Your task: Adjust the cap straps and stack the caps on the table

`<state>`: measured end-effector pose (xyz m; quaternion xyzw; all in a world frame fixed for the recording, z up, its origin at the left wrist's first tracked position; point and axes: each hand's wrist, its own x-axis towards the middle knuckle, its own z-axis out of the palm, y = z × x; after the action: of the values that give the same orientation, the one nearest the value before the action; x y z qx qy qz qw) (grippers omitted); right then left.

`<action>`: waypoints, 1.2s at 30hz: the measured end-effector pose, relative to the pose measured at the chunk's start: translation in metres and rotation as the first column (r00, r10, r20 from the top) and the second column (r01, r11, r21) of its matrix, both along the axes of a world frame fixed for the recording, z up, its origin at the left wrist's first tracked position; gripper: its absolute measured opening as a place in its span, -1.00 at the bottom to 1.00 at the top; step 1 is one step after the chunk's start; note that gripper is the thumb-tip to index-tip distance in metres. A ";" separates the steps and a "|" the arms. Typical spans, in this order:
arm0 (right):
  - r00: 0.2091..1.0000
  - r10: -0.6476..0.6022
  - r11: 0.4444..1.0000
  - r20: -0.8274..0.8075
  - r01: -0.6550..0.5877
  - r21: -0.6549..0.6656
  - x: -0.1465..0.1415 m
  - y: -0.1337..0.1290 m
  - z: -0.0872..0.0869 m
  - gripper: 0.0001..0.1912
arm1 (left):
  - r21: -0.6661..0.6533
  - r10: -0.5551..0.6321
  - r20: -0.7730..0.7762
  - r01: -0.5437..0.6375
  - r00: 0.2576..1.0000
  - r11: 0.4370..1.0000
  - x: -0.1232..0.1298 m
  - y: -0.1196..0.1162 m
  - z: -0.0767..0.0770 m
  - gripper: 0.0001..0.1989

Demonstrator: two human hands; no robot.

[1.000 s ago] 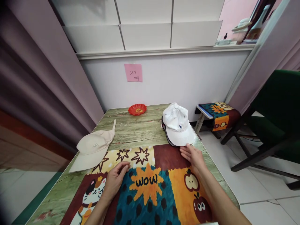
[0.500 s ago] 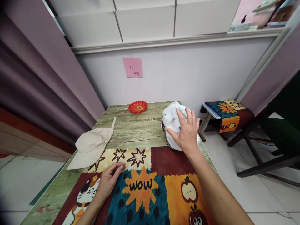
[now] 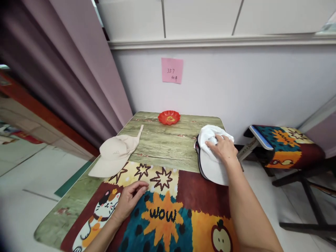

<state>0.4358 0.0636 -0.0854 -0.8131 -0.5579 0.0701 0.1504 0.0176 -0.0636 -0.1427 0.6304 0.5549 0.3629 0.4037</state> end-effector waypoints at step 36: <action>0.999 -0.052 0.991 -0.012 0.053 0.122 -0.006 -0.006 -0.030 0.02 | 0.272 0.616 -0.025 -0.588 0.787 0.762 -0.108 0.122 0.054 -0.30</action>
<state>0.4298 0.0573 -0.1150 -0.8164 -0.5389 0.0355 0.2042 -0.0905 0.0581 -0.0883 0.4836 0.6995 0.5040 0.1511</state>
